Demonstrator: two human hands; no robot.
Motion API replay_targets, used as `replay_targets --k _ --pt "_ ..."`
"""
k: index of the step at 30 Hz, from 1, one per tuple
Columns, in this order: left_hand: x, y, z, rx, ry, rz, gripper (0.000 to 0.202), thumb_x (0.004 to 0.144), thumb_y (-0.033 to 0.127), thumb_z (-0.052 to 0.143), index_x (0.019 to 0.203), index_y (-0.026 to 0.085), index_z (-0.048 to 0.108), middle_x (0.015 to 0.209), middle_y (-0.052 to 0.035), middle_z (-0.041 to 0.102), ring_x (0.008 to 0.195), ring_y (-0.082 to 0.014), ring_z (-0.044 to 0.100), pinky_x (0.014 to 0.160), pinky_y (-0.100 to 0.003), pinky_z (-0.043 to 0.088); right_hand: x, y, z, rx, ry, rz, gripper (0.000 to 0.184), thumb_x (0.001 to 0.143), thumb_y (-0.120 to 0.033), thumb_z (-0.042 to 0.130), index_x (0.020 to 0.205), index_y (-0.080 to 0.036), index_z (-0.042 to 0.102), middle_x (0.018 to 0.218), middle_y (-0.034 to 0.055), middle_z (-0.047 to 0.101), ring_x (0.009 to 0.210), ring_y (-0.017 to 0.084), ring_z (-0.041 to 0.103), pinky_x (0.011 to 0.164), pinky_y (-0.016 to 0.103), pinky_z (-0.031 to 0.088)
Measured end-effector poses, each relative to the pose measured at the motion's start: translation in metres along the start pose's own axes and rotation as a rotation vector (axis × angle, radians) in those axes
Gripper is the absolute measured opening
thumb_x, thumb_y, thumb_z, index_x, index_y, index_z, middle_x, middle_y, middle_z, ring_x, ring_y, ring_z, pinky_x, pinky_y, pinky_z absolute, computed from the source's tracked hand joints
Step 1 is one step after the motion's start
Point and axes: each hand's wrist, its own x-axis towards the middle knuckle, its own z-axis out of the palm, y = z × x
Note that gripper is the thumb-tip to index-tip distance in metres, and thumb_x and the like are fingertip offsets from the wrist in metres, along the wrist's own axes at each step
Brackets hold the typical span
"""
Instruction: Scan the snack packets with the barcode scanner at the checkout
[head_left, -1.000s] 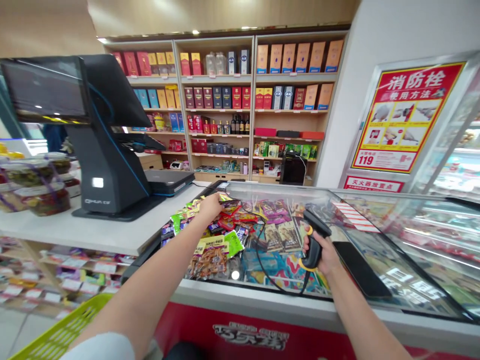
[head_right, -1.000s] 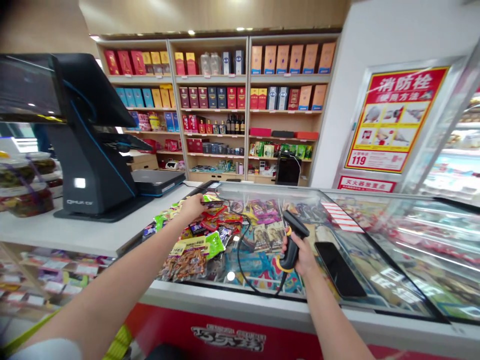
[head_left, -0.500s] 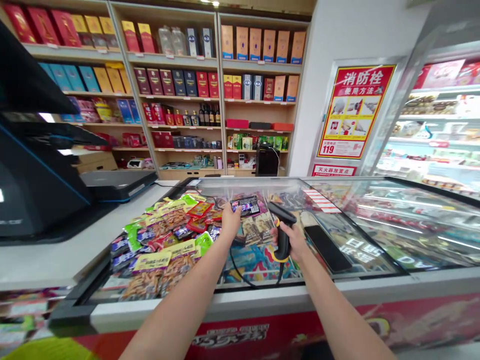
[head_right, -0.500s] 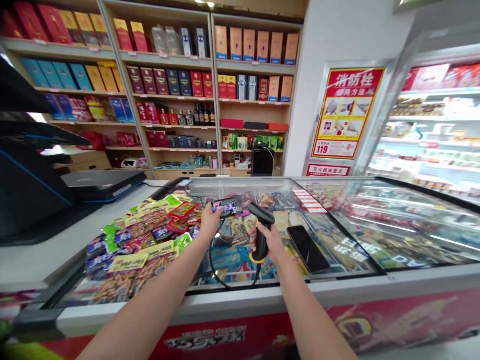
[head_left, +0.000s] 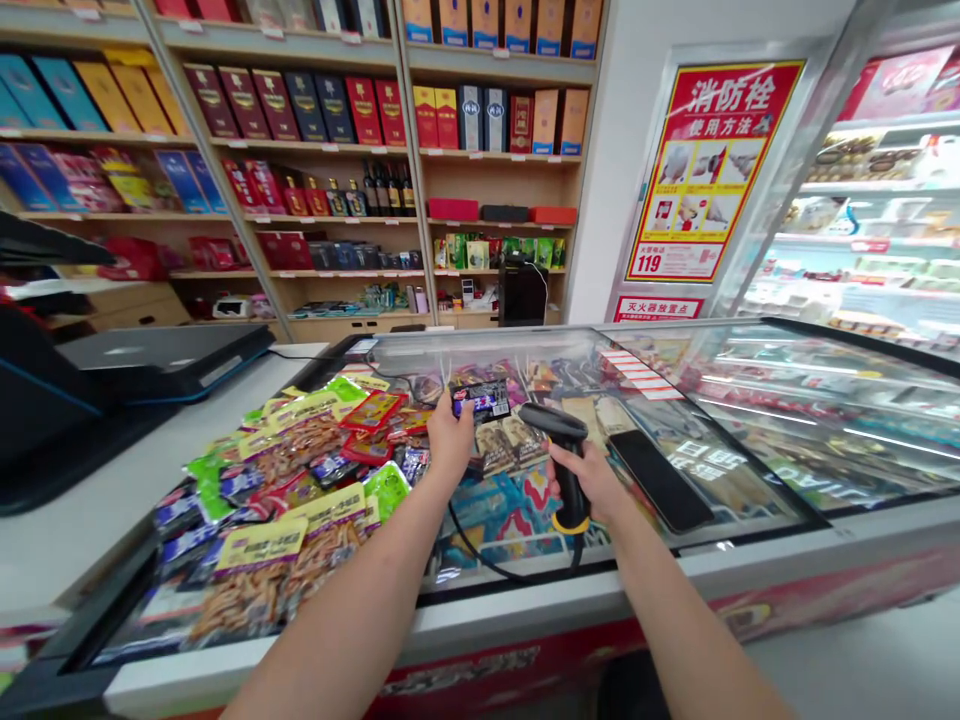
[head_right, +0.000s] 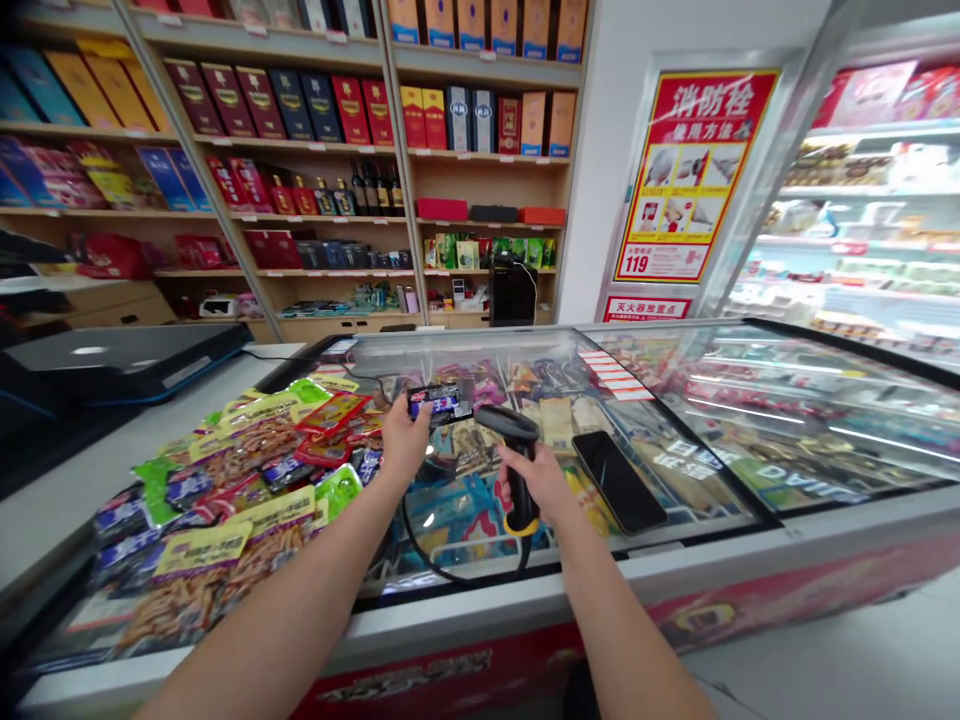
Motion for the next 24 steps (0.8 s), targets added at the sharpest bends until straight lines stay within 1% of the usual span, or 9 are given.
replay_targets --k 7,12,15,19,21,24 --pt "0.003 -0.008 0.004 -0.083 0.084 0.023 0.018 0.080 0.026 0.057 0.093 0.019 0.066 0.088 -0.0067 0.073 0.085 -0.0238 0.067 0.081 -0.034 0.052 -0.001 -0.003 0.005 -0.060 -0.001 0.029 0.047 0.055 -0.051 0.085 0.076 -0.017 0.059 0.049 -0.0034 0.060 0.035 0.011 0.052 0.033 0.021 0.043" --pt "0.003 -0.010 0.005 -0.100 0.106 0.037 0.012 0.080 0.026 0.057 0.087 0.020 0.065 0.082 -0.0058 0.072 0.081 -0.0232 0.066 0.078 -0.033 0.051 0.002 0.001 0.006 -0.091 0.018 -0.003 0.049 0.054 -0.052 0.085 0.077 -0.017 0.060 0.050 -0.0038 0.060 0.036 0.011 0.053 0.033 0.022 0.043" --pt "0.003 -0.009 0.005 -0.104 0.091 0.048 0.013 0.081 0.026 0.056 0.088 0.020 0.065 0.084 -0.0064 0.072 0.082 -0.0234 0.066 0.080 -0.034 0.051 0.005 0.005 0.006 -0.115 0.031 -0.027 0.046 0.056 -0.053 0.084 0.070 -0.017 0.059 0.049 -0.0030 0.059 0.036 0.011 0.053 0.034 0.022 0.043" --pt "0.004 -0.009 0.005 -0.123 0.095 0.051 0.017 0.082 0.026 0.055 0.094 0.019 0.065 0.091 -0.0075 0.073 0.087 -0.0237 0.067 0.084 -0.034 0.051 0.007 0.007 0.007 -0.177 0.012 -0.039 0.044 0.061 -0.054 0.081 0.059 -0.018 0.056 0.045 -0.0018 0.056 0.033 0.011 0.050 0.033 0.022 0.042" --pt "0.005 -0.010 0.006 -0.121 0.102 0.043 0.017 0.082 0.026 0.055 0.094 0.019 0.065 0.090 -0.0072 0.072 0.087 -0.0237 0.066 0.084 -0.034 0.051 0.008 0.009 0.007 -0.198 0.008 -0.048 0.044 0.063 -0.054 0.079 0.057 -0.018 0.056 0.044 -0.0017 0.055 0.032 0.010 0.049 0.033 0.023 0.041" --pt "0.006 -0.013 0.006 -0.120 0.107 0.026 0.015 0.081 0.025 0.056 0.091 0.020 0.065 0.087 -0.0061 0.072 0.085 -0.0234 0.066 0.083 -0.034 0.051 0.011 0.014 0.004 -0.204 0.018 -0.066 0.041 0.066 -0.053 0.078 0.060 -0.018 0.057 0.045 -0.0014 0.057 0.033 0.011 0.050 0.034 0.023 0.042"
